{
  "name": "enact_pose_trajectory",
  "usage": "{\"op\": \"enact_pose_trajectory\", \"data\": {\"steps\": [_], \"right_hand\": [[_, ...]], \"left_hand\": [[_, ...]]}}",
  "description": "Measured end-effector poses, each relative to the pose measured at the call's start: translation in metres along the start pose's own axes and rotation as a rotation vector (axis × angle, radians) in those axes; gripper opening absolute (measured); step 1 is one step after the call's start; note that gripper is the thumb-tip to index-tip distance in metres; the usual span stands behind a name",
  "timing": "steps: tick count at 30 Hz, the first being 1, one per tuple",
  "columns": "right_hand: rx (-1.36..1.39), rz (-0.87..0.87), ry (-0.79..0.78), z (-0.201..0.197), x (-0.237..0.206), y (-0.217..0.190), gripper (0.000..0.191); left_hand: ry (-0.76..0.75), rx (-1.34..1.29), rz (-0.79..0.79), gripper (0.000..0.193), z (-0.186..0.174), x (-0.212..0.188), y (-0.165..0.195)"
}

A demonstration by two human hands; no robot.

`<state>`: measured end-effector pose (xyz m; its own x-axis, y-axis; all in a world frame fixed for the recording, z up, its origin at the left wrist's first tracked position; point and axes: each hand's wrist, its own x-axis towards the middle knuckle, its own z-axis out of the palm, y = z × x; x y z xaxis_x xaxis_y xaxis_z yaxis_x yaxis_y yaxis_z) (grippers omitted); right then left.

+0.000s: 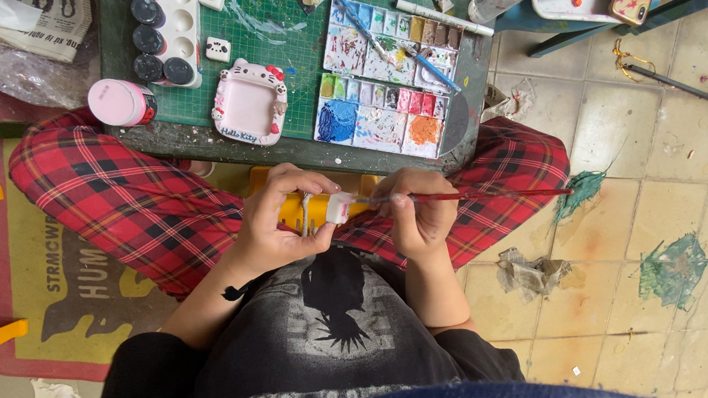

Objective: The person sits cross-legged on the floor holding a small cat-shaped figurine and paints it with a red-handled brush, dipping the brush into a watercolor palette on the low table in front of them. They rotate the figurine to paint different sides, set it down, and later open a small jar of paint.

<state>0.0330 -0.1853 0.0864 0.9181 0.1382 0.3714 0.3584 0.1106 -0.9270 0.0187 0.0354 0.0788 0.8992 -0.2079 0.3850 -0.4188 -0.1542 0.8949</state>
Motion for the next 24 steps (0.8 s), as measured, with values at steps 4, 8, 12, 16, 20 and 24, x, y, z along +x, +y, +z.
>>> {"op": "enact_pose_trajectory", "data": {"steps": [4, 8, 12, 16, 20, 24], "right_hand": [[-0.07, -0.028, -0.17, -0.002, 0.0, -0.002, 0.012], [0.001, 0.042, -0.008, 0.0, -0.002, 0.002, 0.012], [0.042, 0.023, -0.09, -0.001, -0.006, 0.004, 0.011], [0.019, 0.097, 0.017, 0.0, -0.008, 0.006, 0.012], [0.104, 0.094, 0.147, 0.002, -0.01, 0.006, 0.016], [0.104, 0.077, 0.034, 0.0, -0.009, 0.003, 0.016]], "left_hand": [[0.026, -0.01, 0.04, 0.052, 0.0, 0.001, 0.0], [0.023, -0.016, 0.061, 0.052, 0.0, 0.001, 0.0], [0.033, -0.049, 0.034, 0.05, 0.0, 0.002, 0.0], [0.022, -0.056, 0.028, 0.051, -0.001, 0.001, 0.001], [0.017, -0.07, 0.024, 0.051, -0.001, 0.001, 0.001], [0.019, -0.074, 0.017, 0.052, -0.001, 0.001, 0.002]]}}
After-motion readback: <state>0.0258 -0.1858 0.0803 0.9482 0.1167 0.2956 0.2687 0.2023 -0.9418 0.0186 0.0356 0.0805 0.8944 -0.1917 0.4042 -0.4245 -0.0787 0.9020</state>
